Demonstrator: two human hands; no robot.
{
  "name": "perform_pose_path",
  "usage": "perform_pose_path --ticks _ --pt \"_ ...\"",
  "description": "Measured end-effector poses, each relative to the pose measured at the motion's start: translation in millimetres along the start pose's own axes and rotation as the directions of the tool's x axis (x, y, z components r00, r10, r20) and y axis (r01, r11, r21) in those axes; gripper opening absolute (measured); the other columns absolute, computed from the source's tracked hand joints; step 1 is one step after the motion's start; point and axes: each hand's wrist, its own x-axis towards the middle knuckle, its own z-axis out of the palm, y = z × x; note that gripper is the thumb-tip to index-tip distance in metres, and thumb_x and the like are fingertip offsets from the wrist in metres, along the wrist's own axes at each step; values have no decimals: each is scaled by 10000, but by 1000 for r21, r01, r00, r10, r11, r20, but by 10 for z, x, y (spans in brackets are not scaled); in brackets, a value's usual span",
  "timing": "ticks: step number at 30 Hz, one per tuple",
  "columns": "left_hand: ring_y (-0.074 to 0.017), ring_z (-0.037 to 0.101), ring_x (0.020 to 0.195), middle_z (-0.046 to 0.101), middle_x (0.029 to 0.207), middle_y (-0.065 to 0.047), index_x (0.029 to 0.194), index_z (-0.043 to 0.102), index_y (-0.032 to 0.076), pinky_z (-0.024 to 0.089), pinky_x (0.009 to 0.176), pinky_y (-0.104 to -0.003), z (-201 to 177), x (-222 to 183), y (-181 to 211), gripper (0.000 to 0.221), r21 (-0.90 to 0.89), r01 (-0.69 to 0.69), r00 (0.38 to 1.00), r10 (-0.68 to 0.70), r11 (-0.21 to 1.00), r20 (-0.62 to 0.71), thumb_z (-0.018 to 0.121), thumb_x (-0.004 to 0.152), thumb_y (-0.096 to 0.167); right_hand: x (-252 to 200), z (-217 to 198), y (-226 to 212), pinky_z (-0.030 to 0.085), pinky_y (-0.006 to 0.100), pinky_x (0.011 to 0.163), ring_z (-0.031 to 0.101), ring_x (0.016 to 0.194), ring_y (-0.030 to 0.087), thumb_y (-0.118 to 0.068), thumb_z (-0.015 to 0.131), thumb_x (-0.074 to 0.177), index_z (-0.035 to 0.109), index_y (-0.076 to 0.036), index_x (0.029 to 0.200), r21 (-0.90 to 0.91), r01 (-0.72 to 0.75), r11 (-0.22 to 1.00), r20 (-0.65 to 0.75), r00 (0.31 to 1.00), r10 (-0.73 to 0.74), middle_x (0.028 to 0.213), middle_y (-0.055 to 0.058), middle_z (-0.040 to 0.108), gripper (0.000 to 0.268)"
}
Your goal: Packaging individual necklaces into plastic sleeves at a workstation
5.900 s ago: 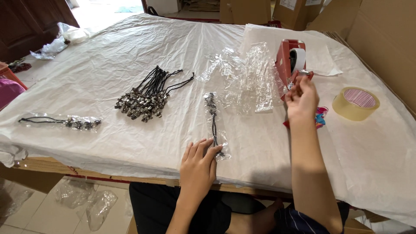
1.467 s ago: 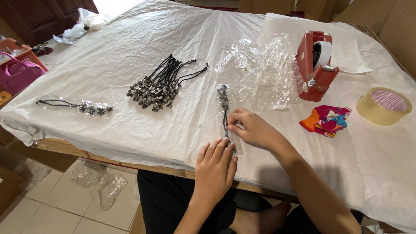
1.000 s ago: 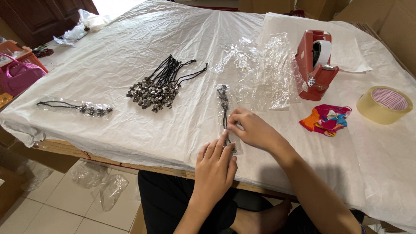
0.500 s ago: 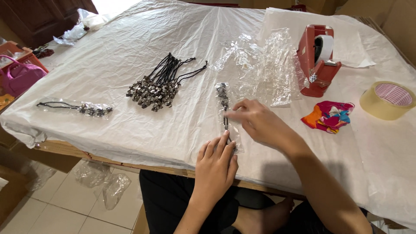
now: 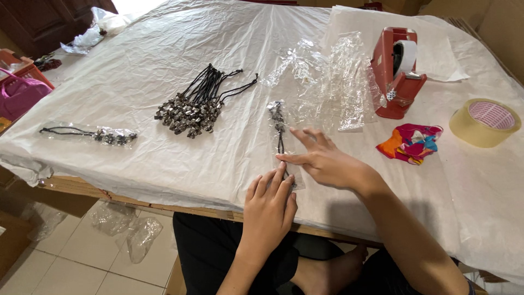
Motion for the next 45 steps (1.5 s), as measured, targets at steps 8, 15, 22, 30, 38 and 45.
perform_pose_path --ticks 8,15,22,30,38,45 --pt "-307 545 1259 582 1462 -141 1222 651 96 386 1043 -454 -20 49 -26 291 1 9 1000 -9 1000 29 551 979 220 33 -167 -89 -90 536 1214 -108 1567 389 -213 350 1061 131 -361 1643 76 -94 993 141 987 83 1719 163 -33 639" --pt "-418 521 1168 544 1473 -198 1104 604 137 340 996 -536 -59 168 -156 265 -8 5 984 -4 1000 180 587 897 302 1 -203 -111 165 600 1184 147 1472 424 -94 474 962 713 -393 1323 44 -21 999 0 1000 21 1641 56 272 526" --pt "-450 378 1429 495 1503 -188 1209 587 161 63 1227 -611 -73 125 -154 292 18 -18 976 14 1000 218 511 985 332 72 -273 -170 100 549 1225 116 1537 384 -83 353 954 730 -451 1295 46 -223 974 115 970 216 1670 45 271 628" --pt "-416 429 1391 522 1489 -170 1364 522 56 107 1224 -605 17 77 -192 499 43 -20 984 12 999 180 517 984 379 114 -200 -97 87 528 1245 213 1519 369 -91 407 922 742 -483 1241 -37 -238 971 26 971 239 1664 39 300 606" --pt "-446 452 1371 523 1468 -240 1319 470 -18 139 1228 -588 -137 104 -170 519 -75 -23 988 34 997 152 499 1002 392 111 -195 -246 200 557 1223 379 1446 321 -148 526 970 823 -298 1105 0 -179 984 -219 960 175 1492 61 549 359" --pt "-376 373 1456 455 1527 -214 1357 472 -17 104 1253 -573 -324 -85 -150 901 -114 -149 949 175 982 263 585 834 709 62 -302 -216 553 408 850 671 1098 239 -112 536 991 762 -116 1167 134 -216 967 -394 884 252 1233 49 733 287"
